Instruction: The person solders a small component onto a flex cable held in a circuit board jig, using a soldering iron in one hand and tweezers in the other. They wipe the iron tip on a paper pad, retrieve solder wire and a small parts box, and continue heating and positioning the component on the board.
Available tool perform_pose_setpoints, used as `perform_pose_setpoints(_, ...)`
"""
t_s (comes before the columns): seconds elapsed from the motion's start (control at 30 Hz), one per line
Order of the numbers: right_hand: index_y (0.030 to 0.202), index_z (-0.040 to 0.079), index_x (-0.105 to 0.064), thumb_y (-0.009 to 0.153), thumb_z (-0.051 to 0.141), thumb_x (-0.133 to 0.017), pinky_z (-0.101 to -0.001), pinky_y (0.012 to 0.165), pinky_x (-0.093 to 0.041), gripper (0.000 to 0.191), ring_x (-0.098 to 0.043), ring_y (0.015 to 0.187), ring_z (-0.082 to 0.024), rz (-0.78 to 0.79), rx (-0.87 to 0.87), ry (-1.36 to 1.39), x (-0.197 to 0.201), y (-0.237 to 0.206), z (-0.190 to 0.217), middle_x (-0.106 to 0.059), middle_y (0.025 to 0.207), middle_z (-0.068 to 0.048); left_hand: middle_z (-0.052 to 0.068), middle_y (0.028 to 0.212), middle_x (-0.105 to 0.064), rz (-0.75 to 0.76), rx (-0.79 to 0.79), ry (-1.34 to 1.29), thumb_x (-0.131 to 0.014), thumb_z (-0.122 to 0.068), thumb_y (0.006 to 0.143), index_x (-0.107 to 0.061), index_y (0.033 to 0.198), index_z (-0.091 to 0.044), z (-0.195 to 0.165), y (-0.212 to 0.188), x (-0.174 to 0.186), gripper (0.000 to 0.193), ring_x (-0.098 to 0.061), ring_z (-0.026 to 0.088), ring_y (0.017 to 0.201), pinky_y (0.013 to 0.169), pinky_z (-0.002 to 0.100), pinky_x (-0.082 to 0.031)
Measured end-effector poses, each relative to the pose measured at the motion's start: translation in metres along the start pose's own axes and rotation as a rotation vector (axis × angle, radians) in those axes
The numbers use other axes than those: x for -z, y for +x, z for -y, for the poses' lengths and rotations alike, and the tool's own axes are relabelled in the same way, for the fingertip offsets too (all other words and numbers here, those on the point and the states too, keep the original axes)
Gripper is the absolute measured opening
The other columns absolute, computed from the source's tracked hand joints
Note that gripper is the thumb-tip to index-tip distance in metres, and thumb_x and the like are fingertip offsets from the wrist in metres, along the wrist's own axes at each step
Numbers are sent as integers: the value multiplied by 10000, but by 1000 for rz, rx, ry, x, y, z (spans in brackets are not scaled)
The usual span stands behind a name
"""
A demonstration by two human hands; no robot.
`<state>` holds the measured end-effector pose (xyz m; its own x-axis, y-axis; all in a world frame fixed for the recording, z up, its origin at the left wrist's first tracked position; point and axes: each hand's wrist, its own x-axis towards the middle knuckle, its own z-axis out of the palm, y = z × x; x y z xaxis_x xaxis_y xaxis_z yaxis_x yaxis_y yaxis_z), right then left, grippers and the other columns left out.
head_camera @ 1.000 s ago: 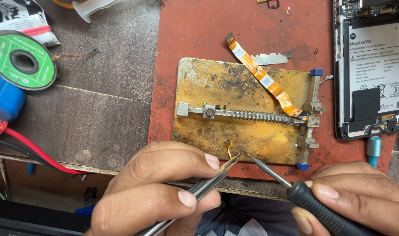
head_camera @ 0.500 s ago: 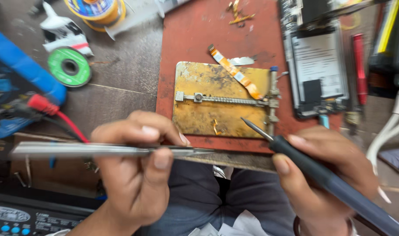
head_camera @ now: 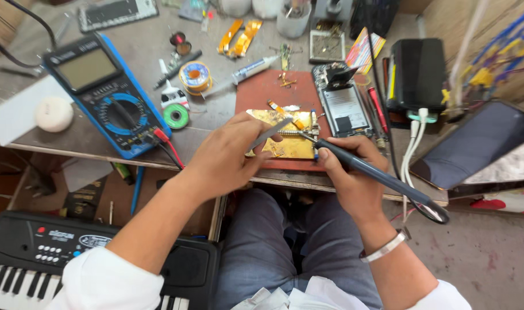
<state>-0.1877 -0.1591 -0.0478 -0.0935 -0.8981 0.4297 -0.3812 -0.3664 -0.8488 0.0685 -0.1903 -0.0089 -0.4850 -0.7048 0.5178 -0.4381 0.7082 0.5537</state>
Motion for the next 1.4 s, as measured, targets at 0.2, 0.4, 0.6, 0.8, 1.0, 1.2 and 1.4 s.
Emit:
perform_pose_setpoints(0.2,1039,15,-708,905,156,-788,-227,693,-529,210,-678,775,-61,18,-29,52,4,4,4,-748,885,-38,164,1006,-617,152,24,114,-704,-90,861,-601,1004,-42,-3,14,3,183,-614,395,965,772,491,-493)
perform_pose_setpoints(0.4,1038,45,-738,885,228,-798,-246,698,-521,246,-661,760,-84,13,-47,-62,7,6,10,-734,850,-33,150,933,-613,150,41,159,-777,-180,845,-583,907,-40,-1,11,-2,247,-619,371,898,750,481,-497)
perform_pose_setpoints(0.6,1036,64,-741,879,248,-795,-261,711,-509,248,-654,753,-93,17,-55,-105,7,7,14,-753,810,-12,124,831,-615,-33,-7,212,-791,-158,828,-555,840,-43,-3,0,-16,263,-624,359,888,738,472,-499)
perform_pose_setpoints(0.8,1031,60,-736,883,242,-798,-272,723,-503,243,-645,769,-102,7,-29,-131,6,6,13,-752,804,-14,125,752,-588,-150,114,203,-808,-149,825,-536,800,-39,-11,-8,-36,294,-610,348,787,700,477,-487)
perform_pose_setpoints(1.0,1032,57,-736,878,242,-802,-252,682,-511,249,-657,731,-86,6,-64,-104,6,6,12,-746,810,-20,120,766,-586,-250,254,108,-812,-168,843,-570,801,-38,-17,-8,-43,278,-613,342,751,681,471,-482)
perform_pose_setpoints(1.2,1035,48,-738,881,212,-811,-244,670,-506,236,-653,730,-87,-2,-32,-101,6,6,10,-736,819,-27,115,797,-586,-220,232,74,-766,-112,850,-654,911,-57,-8,-2,-31,139,-621,342,767,687,470,-485)
perform_pose_setpoints(1.4,1048,36,-732,884,187,-809,-225,652,-511,235,-653,728,-65,6,-26,-46,6,6,6,-736,848,-22,103,764,-585,-148,259,87,-795,-110,825,-637,845,-65,-6,3,-34,166,-622,338,737,652,471,-479)
